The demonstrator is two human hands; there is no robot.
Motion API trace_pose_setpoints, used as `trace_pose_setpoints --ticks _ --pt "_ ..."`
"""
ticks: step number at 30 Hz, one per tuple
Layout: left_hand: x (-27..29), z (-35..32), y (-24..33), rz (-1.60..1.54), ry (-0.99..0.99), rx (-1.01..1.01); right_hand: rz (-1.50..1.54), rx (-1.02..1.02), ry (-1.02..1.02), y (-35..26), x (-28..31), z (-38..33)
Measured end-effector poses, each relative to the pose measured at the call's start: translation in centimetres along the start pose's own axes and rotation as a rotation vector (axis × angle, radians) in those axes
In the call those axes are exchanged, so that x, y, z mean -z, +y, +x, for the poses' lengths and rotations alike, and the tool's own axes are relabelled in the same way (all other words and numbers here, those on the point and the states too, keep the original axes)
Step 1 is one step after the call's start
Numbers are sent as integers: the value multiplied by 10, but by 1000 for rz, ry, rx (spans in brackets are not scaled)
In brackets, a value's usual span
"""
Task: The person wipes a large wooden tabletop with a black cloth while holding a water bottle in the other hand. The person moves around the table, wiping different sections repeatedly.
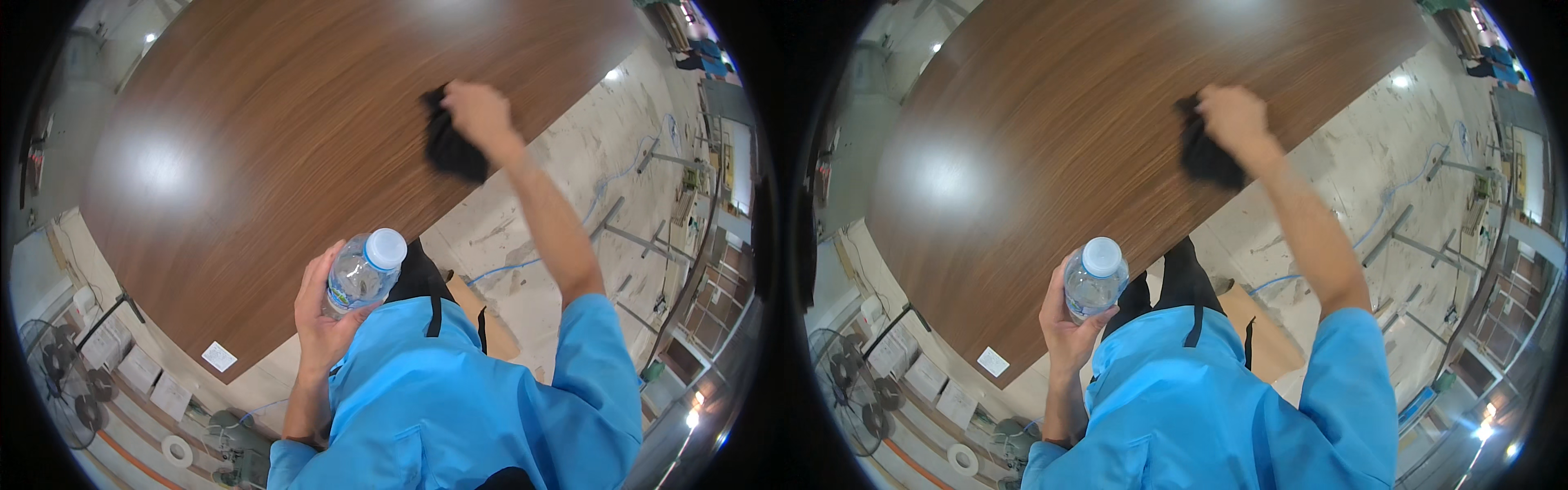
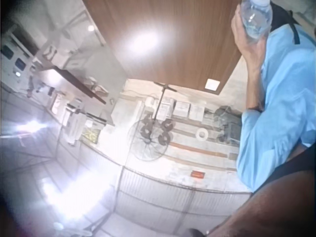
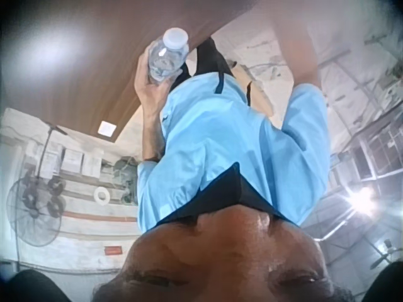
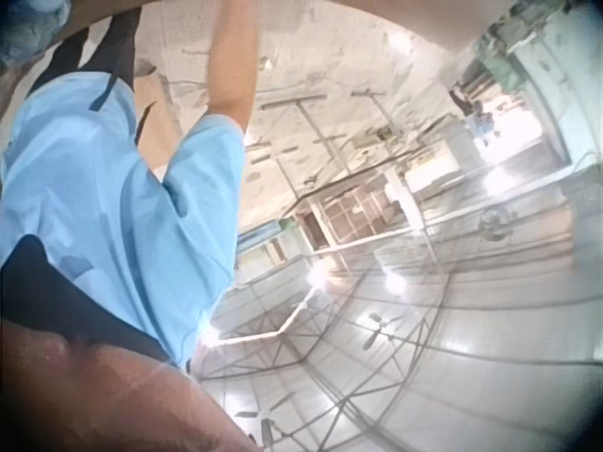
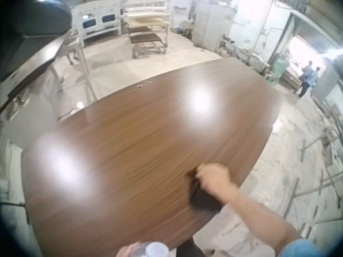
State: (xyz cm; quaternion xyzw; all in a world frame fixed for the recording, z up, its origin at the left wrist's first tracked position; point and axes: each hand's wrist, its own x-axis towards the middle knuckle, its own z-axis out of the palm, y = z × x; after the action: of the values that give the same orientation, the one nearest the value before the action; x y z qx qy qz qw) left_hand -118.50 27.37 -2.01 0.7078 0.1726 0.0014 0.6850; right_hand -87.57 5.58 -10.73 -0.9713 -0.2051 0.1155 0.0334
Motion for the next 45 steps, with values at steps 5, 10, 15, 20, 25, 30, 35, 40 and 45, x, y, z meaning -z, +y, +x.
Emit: trace_pose_setpoints --ticks 5,10,15,20,25,30,35,40,45 --pt "3 0 4 0 58 -89 35 -5 179 -4 -14 43" --pt "2 7 6 104 65 -39 163 513 154 -118 -32 47" --pt "15 -11 2 118 139 -36 -33 -93 311 -33 11 149" --pt "33 -20 1 118 223 35 19 620 516 -136 -61 71" --pt "51 -17 -4 145 270 6 18 863 610 -253 -89 81" --pt "67 -40 -19 17 400 16 -59 65 643 -106 3 231" --pt "77 -54 -26 -202 537 174 -183 597 491 -144 -61 78" --pt "86 -49 -9 -132 538 237 455 1115 169 -380 -107 -19" --pt "86 -49 -8 -89 509 220 35 700 466 -291 -34 190"
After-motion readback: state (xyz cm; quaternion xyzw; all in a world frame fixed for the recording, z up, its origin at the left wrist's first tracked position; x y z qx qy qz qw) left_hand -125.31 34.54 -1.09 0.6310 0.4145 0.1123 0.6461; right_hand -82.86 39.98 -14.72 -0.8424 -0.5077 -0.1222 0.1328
